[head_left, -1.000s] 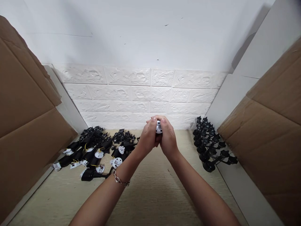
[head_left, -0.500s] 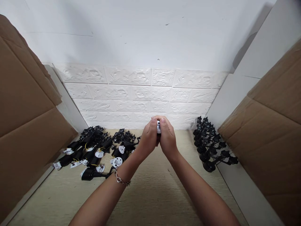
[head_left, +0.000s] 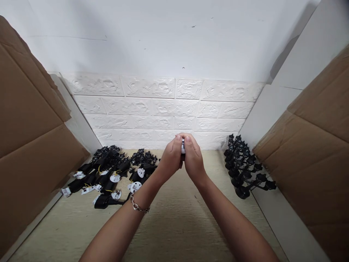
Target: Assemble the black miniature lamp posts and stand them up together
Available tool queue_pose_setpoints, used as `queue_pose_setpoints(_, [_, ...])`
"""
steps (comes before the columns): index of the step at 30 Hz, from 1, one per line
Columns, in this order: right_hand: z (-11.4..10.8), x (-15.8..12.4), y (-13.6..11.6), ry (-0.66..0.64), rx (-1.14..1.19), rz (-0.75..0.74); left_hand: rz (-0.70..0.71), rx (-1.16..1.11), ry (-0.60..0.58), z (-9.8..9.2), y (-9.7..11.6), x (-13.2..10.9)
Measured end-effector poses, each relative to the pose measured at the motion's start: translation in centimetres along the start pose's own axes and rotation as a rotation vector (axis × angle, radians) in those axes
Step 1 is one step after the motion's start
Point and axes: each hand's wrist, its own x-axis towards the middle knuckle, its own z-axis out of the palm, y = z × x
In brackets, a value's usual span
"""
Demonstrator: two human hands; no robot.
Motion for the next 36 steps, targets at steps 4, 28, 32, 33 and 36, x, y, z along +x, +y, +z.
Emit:
queue_pose_setpoints(4, [-0.2, 0.1, -0.1, -0.015, 0.016, -0.011, 0.002, -0.045, -0.023, 0.0, -0.3, 0.0])
queue_pose_setpoints(28, [-0.9, 0.4, -0.7, -0.08, 0.22, 0.158, 0.153, 0.037, -0.066, 0.5, -0.4, -0.4])
queue_pose_setpoints(32, [-0.9, 0.3, -1.0, -0.076, 0.186, 0.219, 0.071, -0.014, -0.082, 0.6, -0.3, -0.7])
queue_pose_setpoints(33, [-0.9, 0.3, -1.0, -0.074, 0.181, 0.222, 0.053, -0.018, -0.083, 0.6, -0.2, -0.7])
queue_pose_setpoints(36, [-0.8, 0.4, -0.9, -0.057, 0.18, 0.193, -0.015, -0.04, -0.093, 0.5, 0.0, -0.9])
